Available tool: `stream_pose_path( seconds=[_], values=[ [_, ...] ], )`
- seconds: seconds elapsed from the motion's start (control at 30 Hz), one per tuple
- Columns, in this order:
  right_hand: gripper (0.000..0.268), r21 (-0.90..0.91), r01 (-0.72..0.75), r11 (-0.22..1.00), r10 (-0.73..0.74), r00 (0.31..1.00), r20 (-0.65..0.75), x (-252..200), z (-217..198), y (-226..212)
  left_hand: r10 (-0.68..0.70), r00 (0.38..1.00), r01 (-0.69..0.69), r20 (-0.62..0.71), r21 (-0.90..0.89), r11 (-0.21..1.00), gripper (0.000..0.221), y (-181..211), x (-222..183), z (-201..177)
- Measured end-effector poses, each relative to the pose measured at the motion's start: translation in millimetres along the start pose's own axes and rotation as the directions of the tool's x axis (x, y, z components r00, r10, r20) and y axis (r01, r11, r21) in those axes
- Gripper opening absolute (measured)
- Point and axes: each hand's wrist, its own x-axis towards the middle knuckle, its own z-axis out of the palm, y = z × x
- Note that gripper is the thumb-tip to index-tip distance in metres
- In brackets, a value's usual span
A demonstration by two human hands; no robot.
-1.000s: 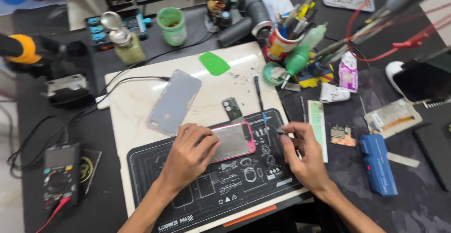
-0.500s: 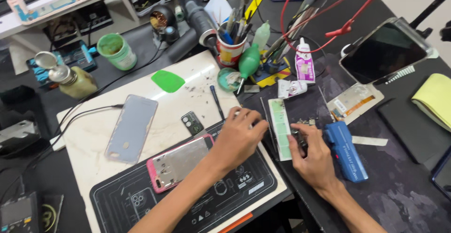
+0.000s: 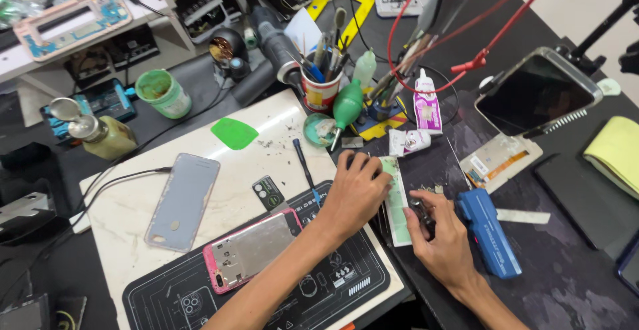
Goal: The person disassembles a pink mobile phone by removing the back cover and using a screwdriver to remove internal screws.
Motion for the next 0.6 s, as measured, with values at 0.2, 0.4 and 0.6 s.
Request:
stream_pose_path(
  seconds=[0.2,0.4,0.6],
  values=[
    [0.035,0.038,-0.061,0.997,0.06,0.998,0.017,1.1,0.0,0.5,0.007,1.0,-0.008,0.026,0.042,0.999,0.009,6.0,0.0,-1.1],
    [0.039,0.097,-0.152,0.984,0.145,0.986,0.078,0.7,-2.7,-1.8,0.016,1.0,-0.016,0.019,-0.004,1.0,0.019,3.2,-4.1,-5.1],
    [0.039,0.032,-0.058,0.998,0.056,0.996,0.066,0.7,-1.7,-2.2,0.013,1.0,-0.012,0.007,-0.071,0.997,0.02,-2.9,-14.5,-20.0]
  ],
)
